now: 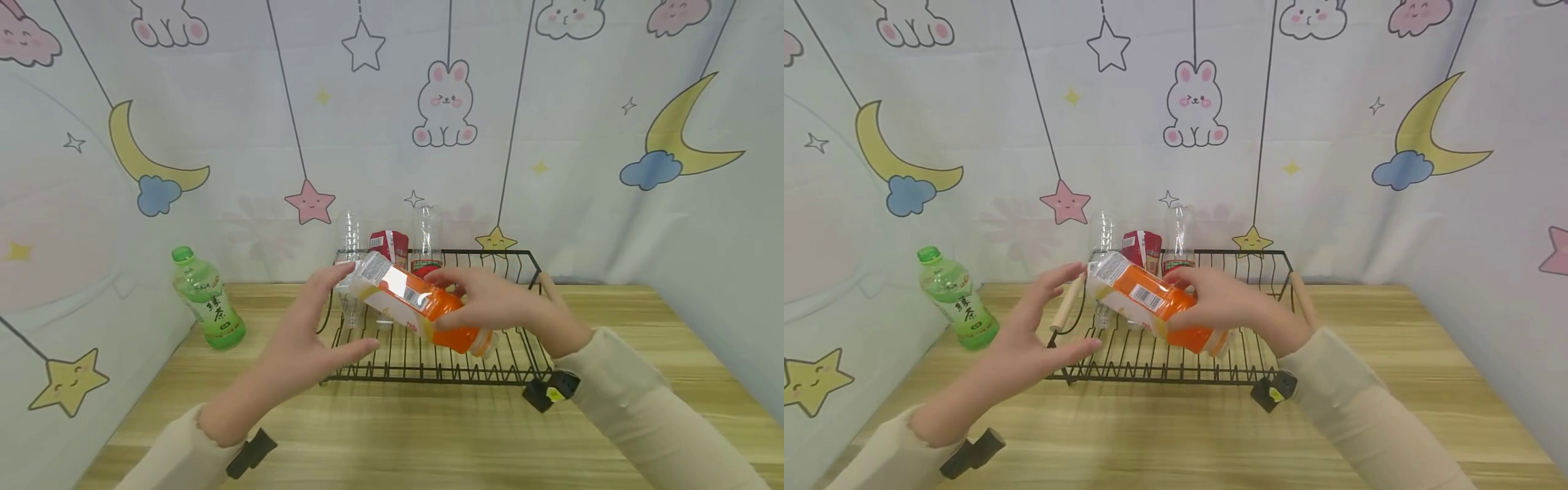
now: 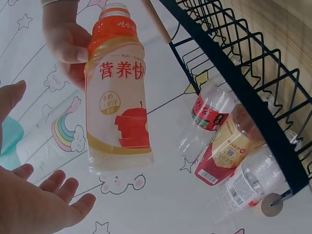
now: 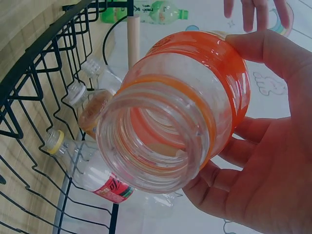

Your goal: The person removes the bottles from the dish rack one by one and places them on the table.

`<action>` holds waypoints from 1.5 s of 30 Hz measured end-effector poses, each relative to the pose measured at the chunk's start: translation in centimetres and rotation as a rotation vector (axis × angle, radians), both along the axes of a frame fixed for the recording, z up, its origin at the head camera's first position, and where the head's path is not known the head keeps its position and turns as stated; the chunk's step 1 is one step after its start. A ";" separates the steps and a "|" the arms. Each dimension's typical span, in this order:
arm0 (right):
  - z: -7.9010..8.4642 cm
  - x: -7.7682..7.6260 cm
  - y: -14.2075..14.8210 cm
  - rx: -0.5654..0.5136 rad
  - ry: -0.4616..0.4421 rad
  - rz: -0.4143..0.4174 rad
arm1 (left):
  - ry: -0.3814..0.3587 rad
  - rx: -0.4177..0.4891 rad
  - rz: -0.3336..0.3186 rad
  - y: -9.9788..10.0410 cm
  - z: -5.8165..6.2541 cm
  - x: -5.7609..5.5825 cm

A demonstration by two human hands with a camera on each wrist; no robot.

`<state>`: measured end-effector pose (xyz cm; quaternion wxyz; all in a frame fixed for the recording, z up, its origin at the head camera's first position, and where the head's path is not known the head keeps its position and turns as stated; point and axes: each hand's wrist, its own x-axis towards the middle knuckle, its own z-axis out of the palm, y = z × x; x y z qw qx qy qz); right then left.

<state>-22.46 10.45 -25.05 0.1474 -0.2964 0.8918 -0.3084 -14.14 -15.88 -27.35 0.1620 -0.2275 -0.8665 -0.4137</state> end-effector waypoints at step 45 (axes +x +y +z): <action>-0.6 0.6 -1.8 0.072 -0.015 0.094 | 0.441 -0.591 0.019 3.2 -3.7 -2.2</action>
